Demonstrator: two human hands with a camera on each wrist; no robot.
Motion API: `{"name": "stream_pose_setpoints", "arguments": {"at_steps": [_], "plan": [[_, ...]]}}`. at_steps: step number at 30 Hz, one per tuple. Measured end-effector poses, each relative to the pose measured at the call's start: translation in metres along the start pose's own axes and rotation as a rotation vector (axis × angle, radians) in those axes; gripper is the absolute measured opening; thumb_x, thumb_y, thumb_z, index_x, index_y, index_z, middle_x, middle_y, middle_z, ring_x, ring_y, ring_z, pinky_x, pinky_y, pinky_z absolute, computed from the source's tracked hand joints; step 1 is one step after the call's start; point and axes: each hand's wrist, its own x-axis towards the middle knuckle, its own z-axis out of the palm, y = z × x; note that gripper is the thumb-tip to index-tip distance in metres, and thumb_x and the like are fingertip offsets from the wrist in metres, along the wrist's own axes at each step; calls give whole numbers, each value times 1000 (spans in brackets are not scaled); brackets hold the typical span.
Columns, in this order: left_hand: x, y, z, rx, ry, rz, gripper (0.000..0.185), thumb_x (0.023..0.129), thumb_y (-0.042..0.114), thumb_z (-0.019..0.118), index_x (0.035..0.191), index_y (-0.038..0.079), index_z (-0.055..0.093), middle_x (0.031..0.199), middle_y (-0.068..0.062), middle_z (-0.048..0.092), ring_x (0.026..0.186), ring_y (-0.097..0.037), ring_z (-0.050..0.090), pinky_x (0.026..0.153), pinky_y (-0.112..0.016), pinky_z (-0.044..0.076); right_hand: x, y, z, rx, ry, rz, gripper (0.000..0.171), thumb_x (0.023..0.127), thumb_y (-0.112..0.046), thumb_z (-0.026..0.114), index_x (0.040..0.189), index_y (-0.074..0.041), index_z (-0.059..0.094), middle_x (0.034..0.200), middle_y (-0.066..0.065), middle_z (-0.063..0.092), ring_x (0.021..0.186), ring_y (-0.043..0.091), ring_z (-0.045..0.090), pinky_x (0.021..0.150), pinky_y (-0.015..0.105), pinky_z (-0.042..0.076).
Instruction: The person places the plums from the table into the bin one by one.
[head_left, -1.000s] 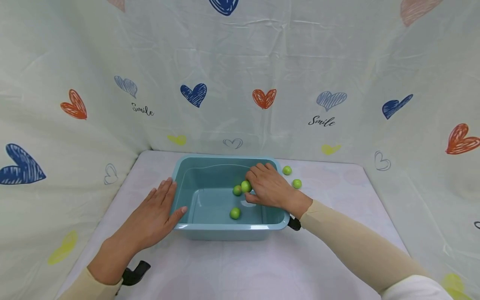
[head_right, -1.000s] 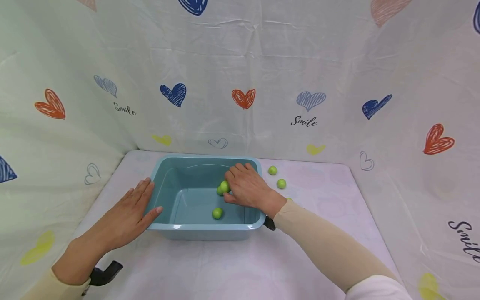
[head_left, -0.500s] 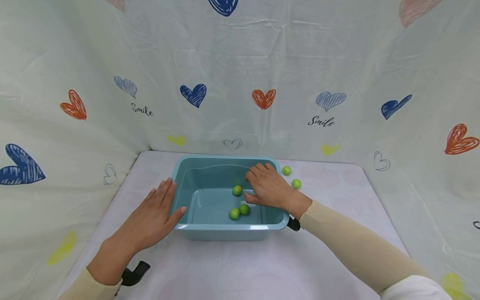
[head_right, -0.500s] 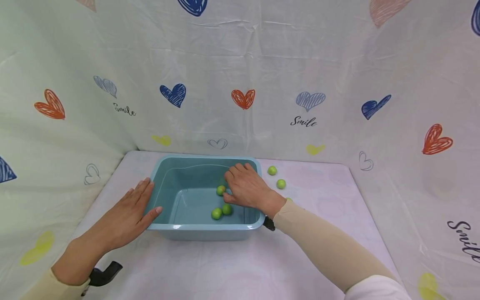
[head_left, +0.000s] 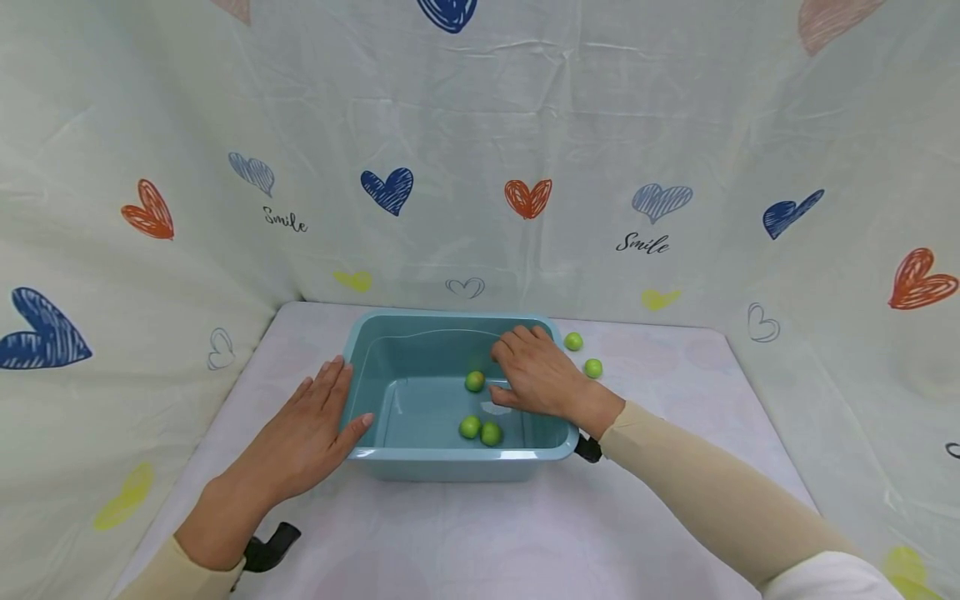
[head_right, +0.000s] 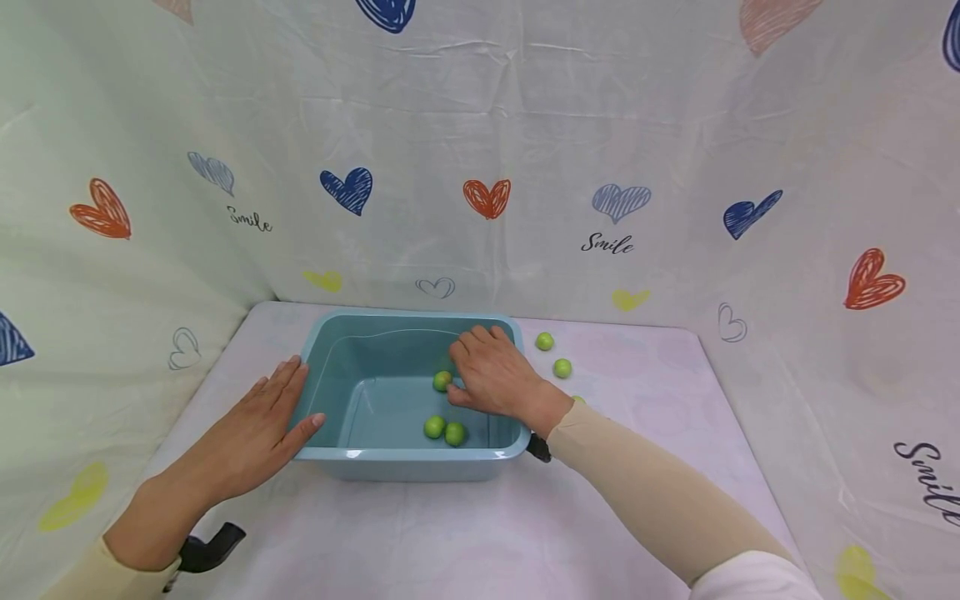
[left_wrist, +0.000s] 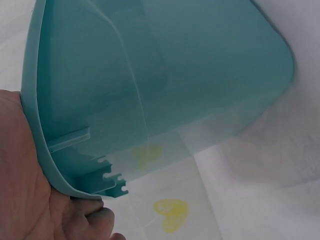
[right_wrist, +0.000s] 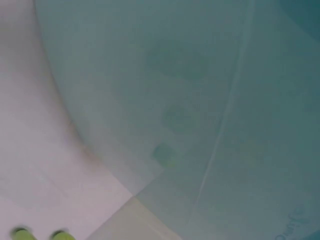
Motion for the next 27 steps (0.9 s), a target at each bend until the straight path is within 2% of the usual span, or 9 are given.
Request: {"name": "stream_pose_setpoints", "arguments": {"at_steps": [5,9,13,17,22,27], "plan": [[0,0,1,-6,-8,2,85,111,52,45,162,-12,24,172,-30,20,159,-48,21,126,-65,23,-6,6,-10,19,57,57,32,93,-37,73,107,-8,67,99,6,66,92,25,57,79,40,45],[0,1,0,0,-11,-3,85,111,53,44,162,-12,24,172,-29,19,160,-48,20,127,-65,23,-16,21,-25,31,82,133,33,95,-36,71,109,-6,66,99,8,64,90,26,55,78,41,44],[-1,2,-1,7,-14,-15,86,111,54,44,162,-12,24,172,-29,19,160,-48,20,127,-65,22,-33,41,-35,55,117,221,32,94,-32,70,110,-4,66,101,10,65,93,29,56,79,44,44],[-1,3,-1,9,-16,-22,86,111,54,44,162,-12,24,172,-29,20,160,-48,20,127,-66,22,-61,58,-33,50,127,289,31,93,-30,70,108,-4,66,103,12,66,95,32,56,81,46,43],[-1,3,-1,11,-10,-20,85,111,54,44,162,-12,24,172,-29,21,159,-48,21,127,-66,23,-104,74,-14,-29,47,307,34,90,-29,73,109,-2,65,105,14,66,98,34,57,88,51,48],[-1,3,-2,8,-10,-13,85,111,53,44,162,-12,24,172,-30,20,159,-48,21,127,-66,23,-144,84,9,-85,-125,318,43,91,-31,77,118,-1,64,113,14,66,105,34,57,96,54,49]]}}
